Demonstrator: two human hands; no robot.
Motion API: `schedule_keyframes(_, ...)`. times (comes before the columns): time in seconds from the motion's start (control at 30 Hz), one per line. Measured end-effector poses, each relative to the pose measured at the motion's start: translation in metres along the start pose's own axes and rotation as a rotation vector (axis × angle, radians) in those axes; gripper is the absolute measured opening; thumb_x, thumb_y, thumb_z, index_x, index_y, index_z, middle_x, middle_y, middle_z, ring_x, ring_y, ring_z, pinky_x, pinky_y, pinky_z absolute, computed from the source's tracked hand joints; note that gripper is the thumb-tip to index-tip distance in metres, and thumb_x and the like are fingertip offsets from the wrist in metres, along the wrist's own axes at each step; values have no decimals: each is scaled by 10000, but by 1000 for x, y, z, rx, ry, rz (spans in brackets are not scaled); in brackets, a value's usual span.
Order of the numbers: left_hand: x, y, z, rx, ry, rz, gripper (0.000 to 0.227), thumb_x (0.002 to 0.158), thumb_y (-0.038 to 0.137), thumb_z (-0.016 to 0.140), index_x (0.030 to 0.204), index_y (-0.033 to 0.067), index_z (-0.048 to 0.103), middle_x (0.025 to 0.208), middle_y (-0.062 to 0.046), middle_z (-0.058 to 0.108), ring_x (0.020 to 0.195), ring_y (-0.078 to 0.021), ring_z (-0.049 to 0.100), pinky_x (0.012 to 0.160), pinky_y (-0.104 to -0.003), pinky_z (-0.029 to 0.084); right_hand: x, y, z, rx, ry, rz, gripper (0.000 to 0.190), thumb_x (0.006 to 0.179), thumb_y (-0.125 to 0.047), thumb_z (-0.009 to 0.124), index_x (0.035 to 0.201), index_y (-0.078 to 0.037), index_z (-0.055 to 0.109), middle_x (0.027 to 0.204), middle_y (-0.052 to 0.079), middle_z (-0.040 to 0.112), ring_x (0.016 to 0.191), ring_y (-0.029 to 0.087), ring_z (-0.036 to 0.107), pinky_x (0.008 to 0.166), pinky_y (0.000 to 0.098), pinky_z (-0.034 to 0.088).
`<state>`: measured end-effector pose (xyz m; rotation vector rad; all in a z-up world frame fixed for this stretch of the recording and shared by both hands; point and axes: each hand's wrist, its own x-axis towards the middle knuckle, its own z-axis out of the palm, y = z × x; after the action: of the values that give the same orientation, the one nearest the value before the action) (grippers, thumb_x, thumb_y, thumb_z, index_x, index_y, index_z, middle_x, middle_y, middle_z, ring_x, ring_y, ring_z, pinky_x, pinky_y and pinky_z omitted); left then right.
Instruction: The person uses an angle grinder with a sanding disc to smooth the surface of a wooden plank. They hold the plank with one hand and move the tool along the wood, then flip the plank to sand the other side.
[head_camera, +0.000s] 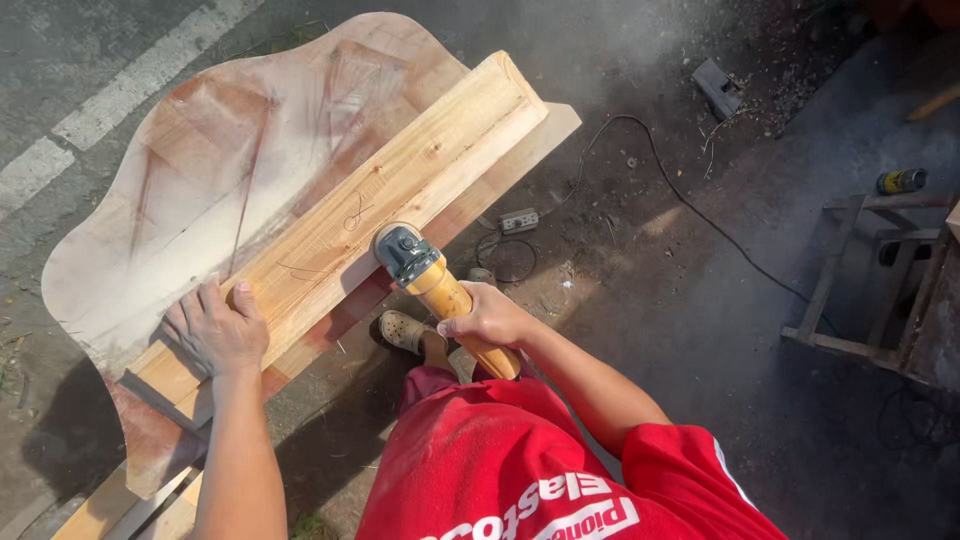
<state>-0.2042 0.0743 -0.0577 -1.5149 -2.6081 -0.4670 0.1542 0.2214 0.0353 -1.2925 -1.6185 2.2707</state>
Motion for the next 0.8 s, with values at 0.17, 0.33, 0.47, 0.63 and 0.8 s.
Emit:
schedule_keyframes(0.17, -2, -8, 14, 87, -5, -43, 456, 1165, 472, 548, 1240, 45, 687, 1326, -176, 631, 1336, -423, 490, 1202, -640, 288, 4, 14, -76, 131, 114, 83, 384, 787, -191, 792, 1100, -14, 658, 877, 64, 682, 762, 166, 664, 715, 337, 562)
schedule_keyframes(0.33, -6, 52, -10, 119, 7, -259, 625, 1140, 466, 481, 1529, -22, 503, 1606, -350, 365, 1480, -608, 224, 1131, -756, 113, -4, -4, -145, 206, 265, 109, 361, 810, -190, 774, 1093, -28, 620, 860, 77, 667, 716, 202, 674, 679, 373, 581)
schedule_keyframes(0.47, -22, 62, -6, 122, -252, -503, 667, 1159, 555, 350, 1634, 87, 360, 1690, -214, 229, 1553, -510, 61, 1244, -676, 36, -5, -3, -152, 219, 169, 115, 353, 827, -158, 776, 1102, -28, 598, 881, 62, 651, 724, 196, 672, 687, 394, 602)
schedule_keyframes(0.63, -7, 60, 6, 185, -285, -537, 682, 1143, 603, 309, 1610, 113, 392, 1659, -173, 279, 1534, -478, 78, 1238, -664, 54, 8, -2, -114, 26, -106, 28, 375, 812, -115, 816, 1122, -12, 631, 942, 33, 667, 827, 124, 654, 781, 305, 555)
schedule_keyframes(0.8, -19, 66, -2, 238, -232, -496, 697, 1137, 630, 249, 1615, 156, 431, 1663, -152, 306, 1547, -462, 108, 1258, -649, 94, 5, 1, -141, -37, -62, 136, 364, 789, -126, 803, 1100, -39, 636, 892, 24, 685, 771, 115, 651, 732, 289, 550)
